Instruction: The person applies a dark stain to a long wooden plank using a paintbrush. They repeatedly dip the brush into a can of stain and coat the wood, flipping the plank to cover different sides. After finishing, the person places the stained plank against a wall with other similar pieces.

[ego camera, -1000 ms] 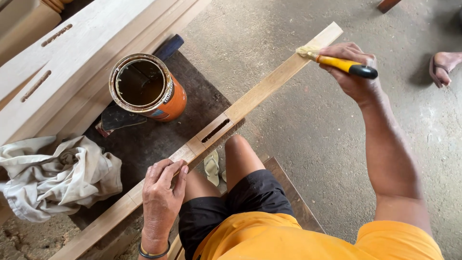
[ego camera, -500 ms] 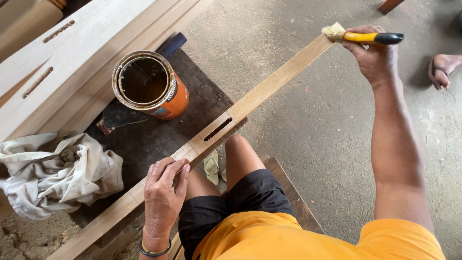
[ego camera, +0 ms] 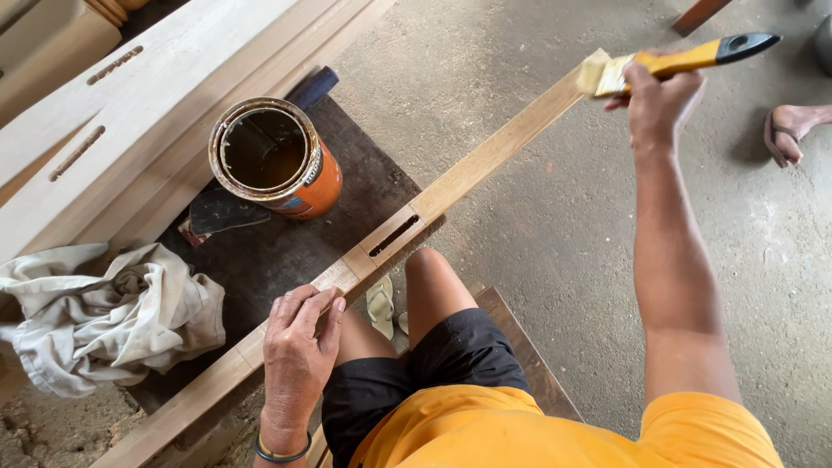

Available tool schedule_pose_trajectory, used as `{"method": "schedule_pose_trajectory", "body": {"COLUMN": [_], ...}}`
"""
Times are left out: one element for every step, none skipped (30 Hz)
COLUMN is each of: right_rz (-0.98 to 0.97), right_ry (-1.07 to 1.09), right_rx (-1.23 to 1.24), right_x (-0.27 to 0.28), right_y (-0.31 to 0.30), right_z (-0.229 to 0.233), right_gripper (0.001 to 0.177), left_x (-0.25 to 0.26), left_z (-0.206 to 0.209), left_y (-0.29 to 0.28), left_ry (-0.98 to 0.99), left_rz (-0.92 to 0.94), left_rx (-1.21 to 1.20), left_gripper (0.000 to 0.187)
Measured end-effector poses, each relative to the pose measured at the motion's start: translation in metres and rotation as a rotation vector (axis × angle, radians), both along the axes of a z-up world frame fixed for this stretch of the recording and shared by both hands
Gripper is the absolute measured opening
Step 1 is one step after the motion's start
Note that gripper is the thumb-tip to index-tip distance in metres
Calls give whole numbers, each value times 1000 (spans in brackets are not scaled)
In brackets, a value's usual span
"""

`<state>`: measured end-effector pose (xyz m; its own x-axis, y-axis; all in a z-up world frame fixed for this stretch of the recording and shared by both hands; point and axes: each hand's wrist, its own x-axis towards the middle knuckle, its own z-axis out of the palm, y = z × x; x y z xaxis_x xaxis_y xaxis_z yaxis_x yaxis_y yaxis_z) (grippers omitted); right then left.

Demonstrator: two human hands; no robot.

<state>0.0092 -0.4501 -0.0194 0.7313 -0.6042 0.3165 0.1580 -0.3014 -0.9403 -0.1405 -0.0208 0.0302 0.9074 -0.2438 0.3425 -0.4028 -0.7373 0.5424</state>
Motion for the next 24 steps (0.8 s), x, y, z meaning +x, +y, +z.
{"method": "schedule_pose_trajectory", "body": {"right_rz": [18, 36, 38, 25, 13, 16, -18, -51, -49, -94, -139, -138, -178, -218, -220, -256, -288, -287, -203, -118, -119, -60, 0, 1], "right_ry": [50, 100, 98, 78, 59, 59, 43, 27, 21, 12, 1, -6, -40, -73, -77, -140, -200, -201, -198, -194, -189, -106, -23, -19], "right_rx": [33, 66, 63, 78, 96, 94, 109, 124, 123, 86, 49, 50, -1, -51, -49, -65, -81, -80, -26, 27, 26, 45, 66, 67], "right_x": [-7, -14, -12, -11, -10, -3, 5, 12, 18, 24, 30, 39, 45, 50, 49, 49, 49, 46, 40, 35, 29, 23, 17, 18], "right_y": [11, 22, 20, 19, 17, 6, -5, -16, -20, -25, -29, -37, -45, -53, -52, -50, -48, -45, -42, -40, -35, -29, -24, -21], "right_z": [6, 12, 11, 9, 7, 2, -3, -7, -10, -13, -15, -16, -20, -24, -21, -18, -15, -21, -27, -33, -29, -25, -21, -15], "right_gripper": [18, 18, 18, 15, 11, 11, 11, 10, 10, 11, 13, 13, 13, 15, 15, 14, 15, 15, 17, 19, 19, 17, 16, 16], "left_x": [0, 0, 1, 1, 1, 0, 1, 1, 0, 0, 0, 1, 0, 0, 1, 1, 0, 1, 1, 1, 1, 1, 0, 1], "left_z": [0, -1, -1, -1, -1, -2, -3, -3, -3, -3, -4, -5, -5, -6, -5, -5, -5, -5, -6, -7, -7, -6, -6, -5], "left_y": [0, -1, 0, 0, 0, -1, 0, 0, 0, 0, 1, 0, 0, 0, 0, 0, 0, 1, 1, 1, 1, 1, 2, 1], "left_ry": [-11, -21, -23, -19, -13, -13, -21, -28, -34, -35, -38, -44, -47, -51, -55, -44, -30, -31, -37, -43, -39, -35, -32, -28], "left_rz": [3, 7, 9, 10, 12, 15, 14, 12, 14, 16, 19, 20, 19, 19, 17, 15, 18, 19, 19, 18, 18, 15, 14, 15], "left_rx": [12, 24, 21, 9, -2, -4, 0, 4, 3, 9, 14, 14, 12, 11, 12, 6, -2, -1, -1, -1, -2, -1, 1, 2], "left_gripper": [12, 13, 13, 12, 12, 12, 12, 12, 12, 13, 13, 13, 13, 13, 13, 13, 13, 13, 13, 13, 13, 13, 13, 13]}}
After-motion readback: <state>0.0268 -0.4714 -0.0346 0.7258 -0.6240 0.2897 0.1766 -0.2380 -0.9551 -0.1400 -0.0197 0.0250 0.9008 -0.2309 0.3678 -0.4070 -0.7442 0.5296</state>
